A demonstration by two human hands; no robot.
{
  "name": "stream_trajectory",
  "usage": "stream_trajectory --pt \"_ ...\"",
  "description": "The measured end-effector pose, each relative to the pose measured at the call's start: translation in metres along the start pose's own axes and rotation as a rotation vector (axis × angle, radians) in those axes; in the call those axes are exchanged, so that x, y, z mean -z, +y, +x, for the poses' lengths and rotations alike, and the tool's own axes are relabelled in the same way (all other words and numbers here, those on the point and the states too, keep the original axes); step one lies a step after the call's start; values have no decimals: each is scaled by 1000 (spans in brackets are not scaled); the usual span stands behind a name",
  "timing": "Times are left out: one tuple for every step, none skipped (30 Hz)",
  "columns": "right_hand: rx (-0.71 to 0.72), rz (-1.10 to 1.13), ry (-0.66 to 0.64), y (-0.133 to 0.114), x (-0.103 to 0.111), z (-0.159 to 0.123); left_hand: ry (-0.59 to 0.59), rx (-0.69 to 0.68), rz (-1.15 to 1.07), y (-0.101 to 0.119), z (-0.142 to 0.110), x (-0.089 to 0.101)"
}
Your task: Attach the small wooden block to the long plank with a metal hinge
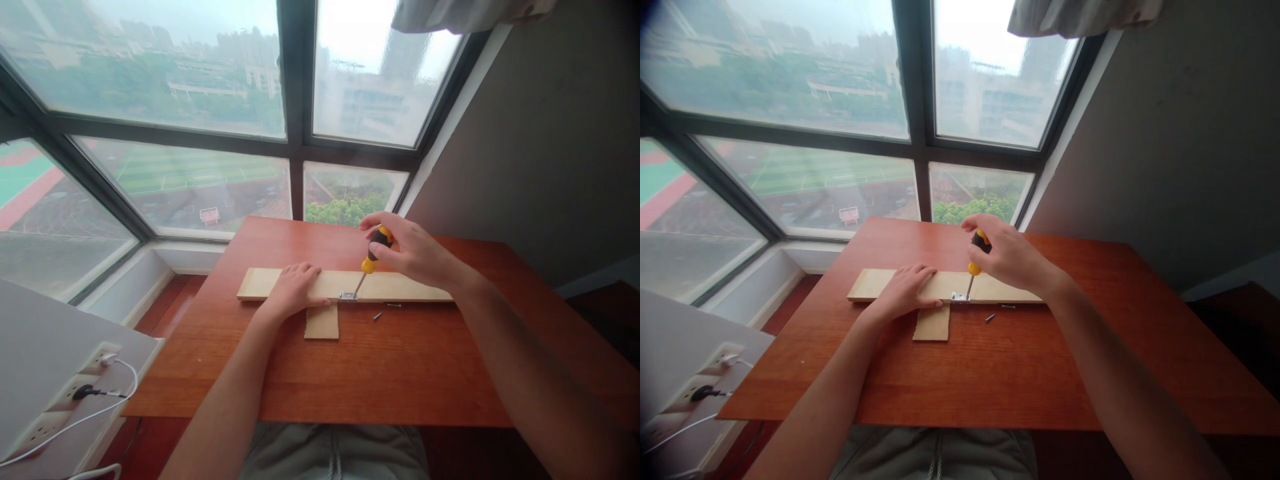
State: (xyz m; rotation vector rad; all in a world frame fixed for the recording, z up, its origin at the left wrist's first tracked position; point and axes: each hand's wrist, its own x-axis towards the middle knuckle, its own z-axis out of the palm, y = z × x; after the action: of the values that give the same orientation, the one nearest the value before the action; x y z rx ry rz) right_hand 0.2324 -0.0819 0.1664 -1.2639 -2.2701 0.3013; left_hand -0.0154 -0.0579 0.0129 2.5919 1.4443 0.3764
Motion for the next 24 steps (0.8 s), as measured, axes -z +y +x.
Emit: stream_trajectory --pt "32 83 -41 0 2 -1 0 -3 4 0 0 0" --pt "42 119 -57 1 3 -1 0 -10 9 1 0 0" --pt "30 96 -38 2 2 -1 1 -19 14 1 1 1" --pt "4 25 8 3 1 -1 1 -29 18 1 1 1" --pt "-31 -76 69 4 -1 -1 1 -37 22 1 2 1" --pt "-67 -187 124 4 -4 -1 0 -44 24 1 2 2" --pt "-99 -283 168 4 -6 0 -2 -48 26 1 2 2" --pt "-123 -342 195 4 -8 0 -4 -49 28 1 3 2" --pt "-132 -349 200 3 -9 0 -8 -49 30 1 3 2" --pt "-121 -308 185 3 -8 0 -9 -48 31 1 3 2" --pt "-94 -236 154 2 -6 0 -8 -48 31 1 3 2" --pt "-52 -152 110 2 -3 0 -5 -48 30 0 3 2" --pt "-3 -73 58 2 0 -1 -2 -47 30 0 3 2" --pt "42 -18 3 2 4 -1 0 -46 27 0 3 2" --pt "67 3 -37 3 7 -1 1 -45 24 0 3 2" --pt "63 -18 -55 4 10 -1 -1 -44 19 0 3 2" --pt "33 -77 -49 5 11 0 -5 -42 14 0 4 2" --pt "-15 -159 -26 5 11 0 -9 -39 8 1 4 2" --pt "-67 -248 4 5 11 1 -12 -36 4 1 4 3" --pt "-109 -323 32 5 10 1 -16 -34 0 1 4 3" --pt "-128 -361 47 4 9 2 -17 -31 -4 2 4 3" --pt "-116 -348 42 3 9 2 -17 -30 -8 2 4 3" --pt "-79 -289 16 2 10 2 -14 -30 -13 2 3 3" --pt "-29 -202 -24 1 11 1 -10 -30 -17 2 3 3"
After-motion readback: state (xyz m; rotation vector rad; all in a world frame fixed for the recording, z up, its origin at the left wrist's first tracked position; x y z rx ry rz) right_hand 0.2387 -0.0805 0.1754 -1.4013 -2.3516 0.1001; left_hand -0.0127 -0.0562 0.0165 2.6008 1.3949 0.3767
